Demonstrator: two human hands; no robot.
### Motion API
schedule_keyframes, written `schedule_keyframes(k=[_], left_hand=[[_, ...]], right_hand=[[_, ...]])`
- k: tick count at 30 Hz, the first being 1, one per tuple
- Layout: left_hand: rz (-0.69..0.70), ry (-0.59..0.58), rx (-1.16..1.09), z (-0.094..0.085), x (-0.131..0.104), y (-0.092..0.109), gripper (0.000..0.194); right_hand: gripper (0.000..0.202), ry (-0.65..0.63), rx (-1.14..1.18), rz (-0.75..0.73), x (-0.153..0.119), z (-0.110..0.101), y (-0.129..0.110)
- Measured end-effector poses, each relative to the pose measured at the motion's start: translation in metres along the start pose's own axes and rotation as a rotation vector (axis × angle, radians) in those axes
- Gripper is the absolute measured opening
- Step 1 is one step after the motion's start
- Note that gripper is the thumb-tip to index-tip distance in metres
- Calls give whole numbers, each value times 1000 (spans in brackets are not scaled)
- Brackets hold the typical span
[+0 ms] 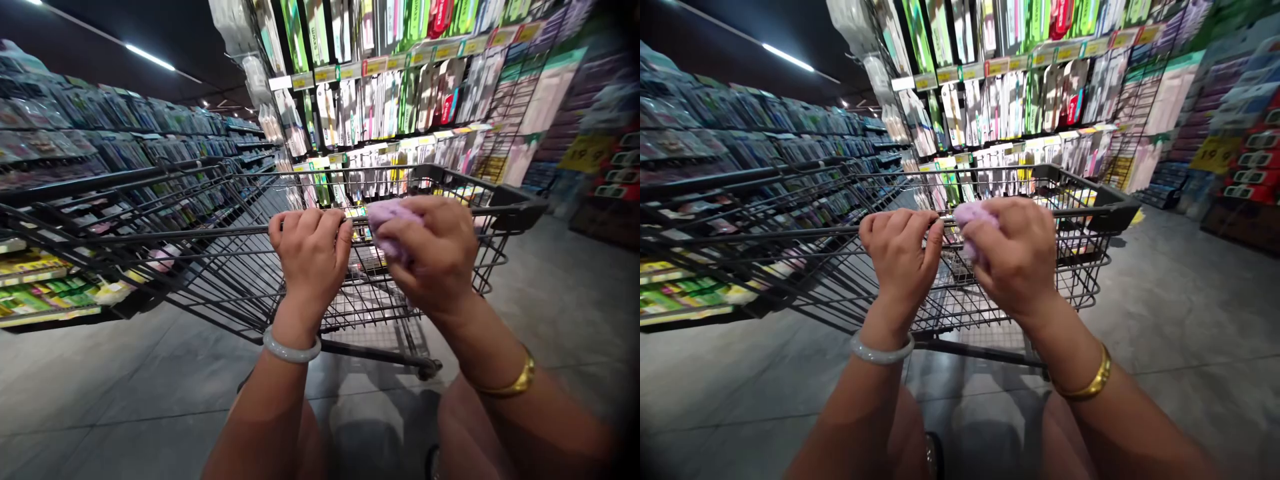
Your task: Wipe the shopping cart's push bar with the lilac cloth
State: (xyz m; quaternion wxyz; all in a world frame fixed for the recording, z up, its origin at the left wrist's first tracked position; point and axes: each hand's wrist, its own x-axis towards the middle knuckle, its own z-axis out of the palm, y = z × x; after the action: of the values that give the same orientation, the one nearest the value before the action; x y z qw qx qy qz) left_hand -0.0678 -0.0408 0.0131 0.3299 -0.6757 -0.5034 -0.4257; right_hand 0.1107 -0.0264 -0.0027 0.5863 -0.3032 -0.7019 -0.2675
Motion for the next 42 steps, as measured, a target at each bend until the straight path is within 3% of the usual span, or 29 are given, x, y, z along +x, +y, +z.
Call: schedule_keyframes(k=[3,10,12,16,19,22,27,31,37,42], left_hand=[[-24,27,-7,0,1,1,23],[-37,84,8,2,1,2,23],[-51,96,11,3,2,2,24],[-65,102,-4,0,6,3,25],[-62,100,-46,-4,7,4,25],[2,70,-102,-6,4,10,21],[108,-62,-116,-4,-1,22,24],[98,-108,-59,-3,1,24,25],[44,-91,-38,-6,5,21,27],[37,-85,-45,-10,4,13,26]], right_hand=[[24,-48,9,-69,1,-3,0],[15,221,50,168,11,-22,46],[16,217,52,166,9,-21,40],[20,17,0,89,1,-15,10],[22,-60,17,20,-2,-14,-1],[21,-40,58,31,1,-20,9],[17,160,78,164,11,-29,34],[18,93,43,206,8,-22,23],[24,-49,40,4,-1,-16,0],[19,122,88,124,10,-32,23]])
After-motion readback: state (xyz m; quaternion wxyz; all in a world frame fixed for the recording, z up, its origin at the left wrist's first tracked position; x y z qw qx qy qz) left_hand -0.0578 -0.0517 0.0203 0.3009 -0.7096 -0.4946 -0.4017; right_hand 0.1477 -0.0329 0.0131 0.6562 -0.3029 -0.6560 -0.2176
